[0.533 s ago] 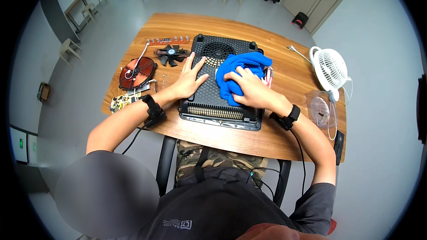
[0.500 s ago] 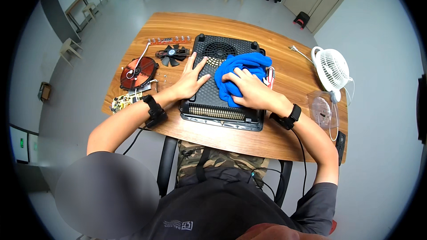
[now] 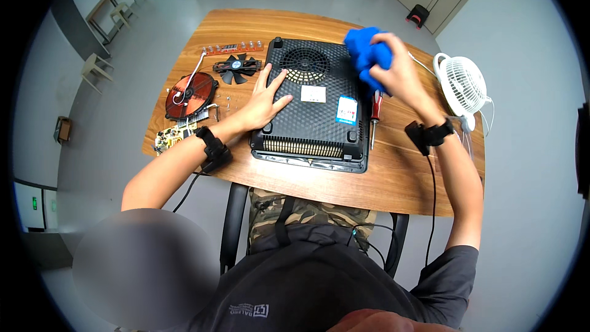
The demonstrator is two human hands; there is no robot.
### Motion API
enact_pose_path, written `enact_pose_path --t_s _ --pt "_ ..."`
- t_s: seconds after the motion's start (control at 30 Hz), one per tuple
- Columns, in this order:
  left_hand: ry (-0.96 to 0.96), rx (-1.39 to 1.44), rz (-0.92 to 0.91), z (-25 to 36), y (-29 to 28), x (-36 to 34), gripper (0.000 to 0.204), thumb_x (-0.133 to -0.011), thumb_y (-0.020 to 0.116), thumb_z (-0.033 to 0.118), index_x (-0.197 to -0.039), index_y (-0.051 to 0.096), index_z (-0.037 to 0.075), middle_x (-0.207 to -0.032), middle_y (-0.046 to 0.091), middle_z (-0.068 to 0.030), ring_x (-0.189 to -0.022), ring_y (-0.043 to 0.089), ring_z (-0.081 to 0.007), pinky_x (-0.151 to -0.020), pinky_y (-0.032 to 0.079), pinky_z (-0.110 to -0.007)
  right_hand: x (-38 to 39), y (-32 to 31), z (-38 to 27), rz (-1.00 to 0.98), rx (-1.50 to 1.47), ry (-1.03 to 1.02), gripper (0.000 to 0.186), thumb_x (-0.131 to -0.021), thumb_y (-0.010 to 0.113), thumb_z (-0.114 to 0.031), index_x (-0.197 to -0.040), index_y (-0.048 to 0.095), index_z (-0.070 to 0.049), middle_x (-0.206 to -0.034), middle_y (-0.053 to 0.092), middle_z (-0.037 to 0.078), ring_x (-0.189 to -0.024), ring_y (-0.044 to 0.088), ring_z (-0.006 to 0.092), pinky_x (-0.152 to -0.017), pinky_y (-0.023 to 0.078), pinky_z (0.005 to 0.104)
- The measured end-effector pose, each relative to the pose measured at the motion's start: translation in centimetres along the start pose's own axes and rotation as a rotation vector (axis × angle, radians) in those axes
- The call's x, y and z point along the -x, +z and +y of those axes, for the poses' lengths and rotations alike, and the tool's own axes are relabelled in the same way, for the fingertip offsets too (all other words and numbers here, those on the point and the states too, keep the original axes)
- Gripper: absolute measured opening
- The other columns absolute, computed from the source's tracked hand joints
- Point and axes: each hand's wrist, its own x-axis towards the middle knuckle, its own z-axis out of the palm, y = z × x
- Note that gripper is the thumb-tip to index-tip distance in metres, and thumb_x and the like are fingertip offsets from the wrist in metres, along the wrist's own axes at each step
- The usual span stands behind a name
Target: The person disassembles a small appliance, removes a circuit board, wipes the interior with a blue cloth, and then reassembles the unit by reinstalling the board and securing it with a screwdriver.
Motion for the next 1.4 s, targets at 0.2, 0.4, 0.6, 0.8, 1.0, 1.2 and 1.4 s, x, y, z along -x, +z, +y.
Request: enact_pose_path --t_s 0.2,0.4,0.6,0.8,1.0,1.2,1.4 --pt "-0.022 -0.015 -0.029 0.5 -0.4 0.2 0.071 -0.101 0.058 0.038 -0.159 0.024 0.015 -0.163 -0.001 -0.0295 -0.151 0.008 -0.0488 -0.121 0.021 -0.052 -1.2 -5.9 1.6 0.339 -0.279 0.248 0.044 -0.078 0.068 -0.009 -0.121 0.056 -0.007 -0.098 0.061 0.007 -0.083 0.062 0.0154 -0.071 0.054 0.0298" --pt "-0.039 -0.020 -0.041 0.8 -0.4 0.1 0.069 -0.102 0.058 0.036 -0.159 0.025 0.016 -0.163 -0.001 -0.0275 -0.151 0.009 -0.0464 -0.121 0.022 -0.050 -1.7 -8.0 -3.1 0.277 -0.345 0.092 0.044 -0.081 0.066 -0.010 -0.124 0.055 -0.009 -0.102 0.063 0.008 -0.085 0.065 0.0162 -0.075 0.056 0.0303" --pt "-0.026 0.075 -0.007 -0.4 -0.3 0.5 0.068 -0.101 0.058 0.038 -0.158 0.029 0.017 -0.165 0.004 -0.0259 -0.151 0.004 -0.0487 -0.122 0.015 -0.054 -0.8 -1.2 -8.1 -0.178 -0.154 -0.254 0.047 -0.072 0.067 -0.010 -0.118 0.057 -0.007 -0.113 0.057 0.015 -0.112 0.058 0.0309 -0.100 0.046 0.0403" --pt "0.575 -0.215 -0.058 0.4 -1.5 -1.0 0.066 -0.093 0.053 0.057 -0.148 0.048 0.020 -0.161 0.031 -0.0135 -0.152 0.021 -0.0306 -0.120 -0.005 -0.063 3.8 9.1 -10.6 -0.670 -0.109 -0.485 0.052 -0.073 0.076 -0.011 -0.122 0.058 -0.012 -0.108 0.052 0.016 -0.102 0.056 0.0358 -0.085 0.050 0.0445" --pt "0.464 -0.195 -0.120 0.5 -1.5 -0.8 0.063 -0.096 0.052 0.053 -0.148 0.048 0.017 -0.157 0.040 -0.0130 -0.152 0.020 -0.0300 -0.120 -0.010 -0.062 5.6 11.1 -10.9 -0.737 0.115 -0.545 0.047 -0.076 0.074 -0.011 -0.119 0.059 -0.017 -0.115 0.048 0.015 -0.106 0.053 0.0357 -0.078 0.052 0.0472" --pt "0.149 -0.085 -0.034 -0.9 0.4 -0.2 0.061 -0.100 0.055 0.035 -0.154 0.035 0.017 -0.164 0.013 -0.0229 -0.152 0.012 -0.0417 -0.123 0.009 -0.056 6.0 6.3 -9.5 -0.914 0.171 -0.419 0.060 -0.072 0.075 -0.003 -0.128 0.059 -0.018 -0.119 0.050 0.016 -0.111 0.054 0.0386 -0.083 0.057 0.0448" --pt "0.010 -0.103 -0.054 0.1 -0.2 0.2 0.066 -0.103 0.055 0.033 -0.158 0.024 0.018 -0.162 -0.002 -0.0314 -0.148 0.007 -0.0548 -0.120 0.022 -0.056 7.8 1.2 -7.0 -0.937 0.301 -0.256 0.059 -0.073 0.080 -0.008 -0.126 0.058 -0.019 -0.117 0.050 0.015 -0.107 0.054 0.0349 -0.084 0.055 0.0444"
